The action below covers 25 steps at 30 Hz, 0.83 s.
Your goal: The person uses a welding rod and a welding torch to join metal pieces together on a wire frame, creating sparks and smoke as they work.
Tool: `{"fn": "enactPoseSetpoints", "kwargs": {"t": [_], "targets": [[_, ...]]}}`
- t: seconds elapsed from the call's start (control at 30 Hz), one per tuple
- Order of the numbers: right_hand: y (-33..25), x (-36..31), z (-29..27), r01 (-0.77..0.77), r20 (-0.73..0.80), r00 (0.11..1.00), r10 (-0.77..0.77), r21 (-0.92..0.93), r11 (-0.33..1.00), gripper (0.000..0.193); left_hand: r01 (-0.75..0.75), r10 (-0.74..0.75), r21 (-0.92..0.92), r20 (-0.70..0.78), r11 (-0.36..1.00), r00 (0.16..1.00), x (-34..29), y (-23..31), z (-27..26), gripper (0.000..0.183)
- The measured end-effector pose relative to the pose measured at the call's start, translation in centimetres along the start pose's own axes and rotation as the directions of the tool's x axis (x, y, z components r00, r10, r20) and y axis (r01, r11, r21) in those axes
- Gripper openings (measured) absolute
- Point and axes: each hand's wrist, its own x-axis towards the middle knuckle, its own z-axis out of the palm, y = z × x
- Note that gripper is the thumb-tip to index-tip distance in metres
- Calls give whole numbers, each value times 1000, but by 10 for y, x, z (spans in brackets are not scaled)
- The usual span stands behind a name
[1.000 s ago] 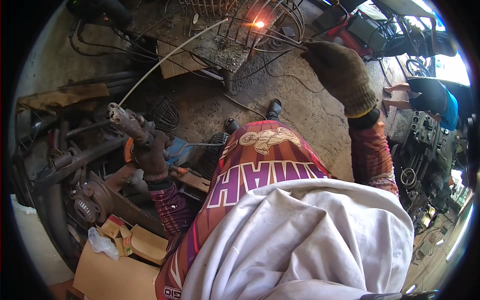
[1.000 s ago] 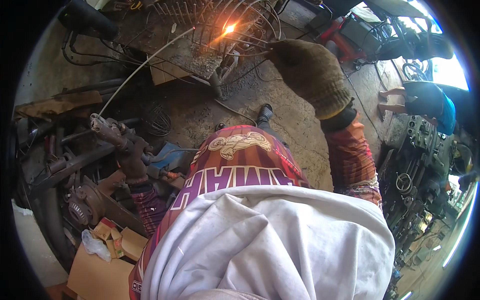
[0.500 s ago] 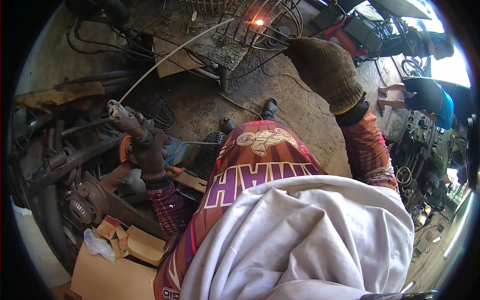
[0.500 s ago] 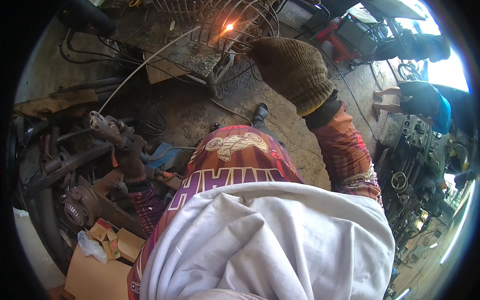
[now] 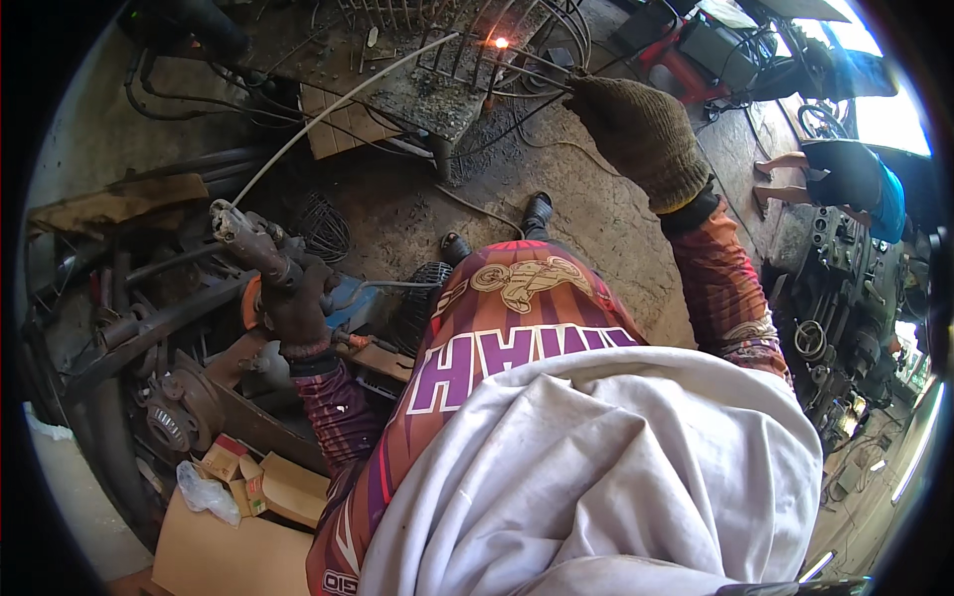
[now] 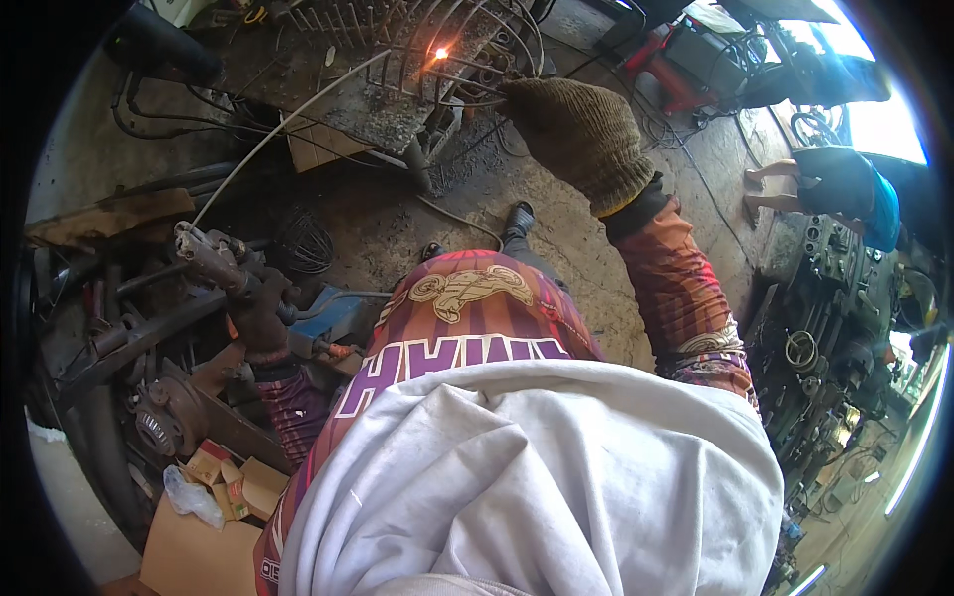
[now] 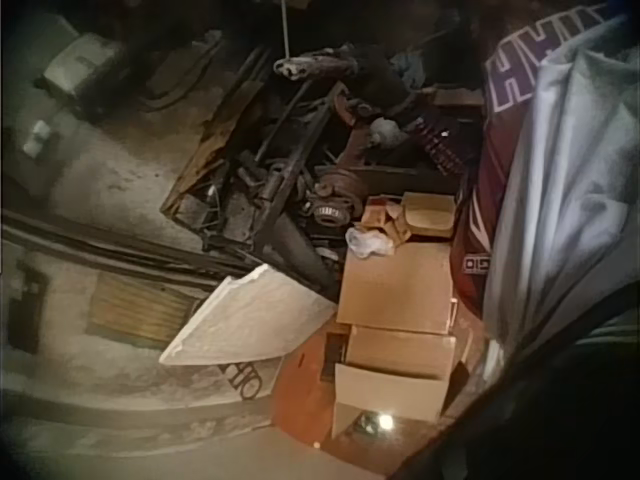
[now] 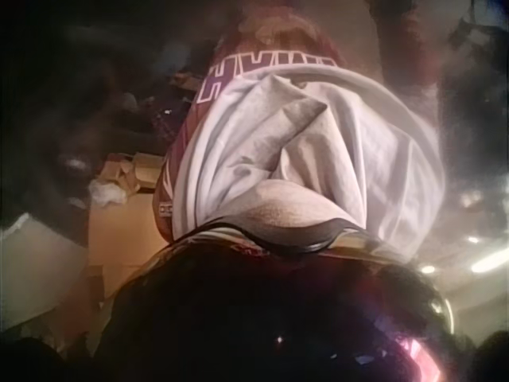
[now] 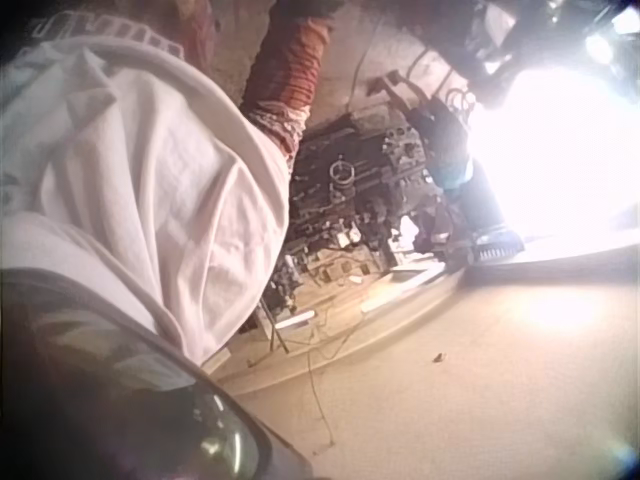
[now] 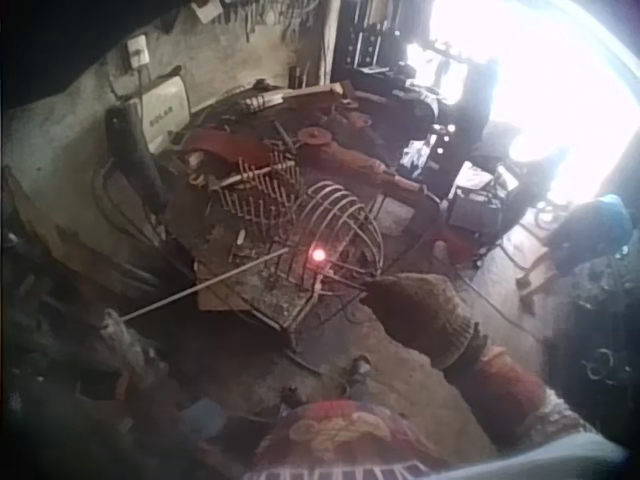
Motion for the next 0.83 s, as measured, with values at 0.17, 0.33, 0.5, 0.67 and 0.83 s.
{"fn": "enactPoseSetpoints", "kwargs": {"t": [0.17,0.33,0.5,0.67,0.83], "targets": [[0,-2,4,-13,10,1000,13,43,999,23,32,-32,-13,-3,999,999,0,3,-3,11],[1,-4,6,24,-16,1000,-23,46,999,23,29,-31,-34,-50,999,998,-5,12,1,11],[-5,-3,5,5,-13,1000,-5,23,1000,23,11,-14,-60,-50,998,999,-9,6,-4,10],[-14,-7,1,-7,-25,1000,7,-13,1000,23,-56,53,-42,-60,998,997,-11,-5,-12,9],[-26,-14,-22,-151,69,987,147,64,986,25,-41,23,-126,-139,991,990,-21,14,10,9]]}}
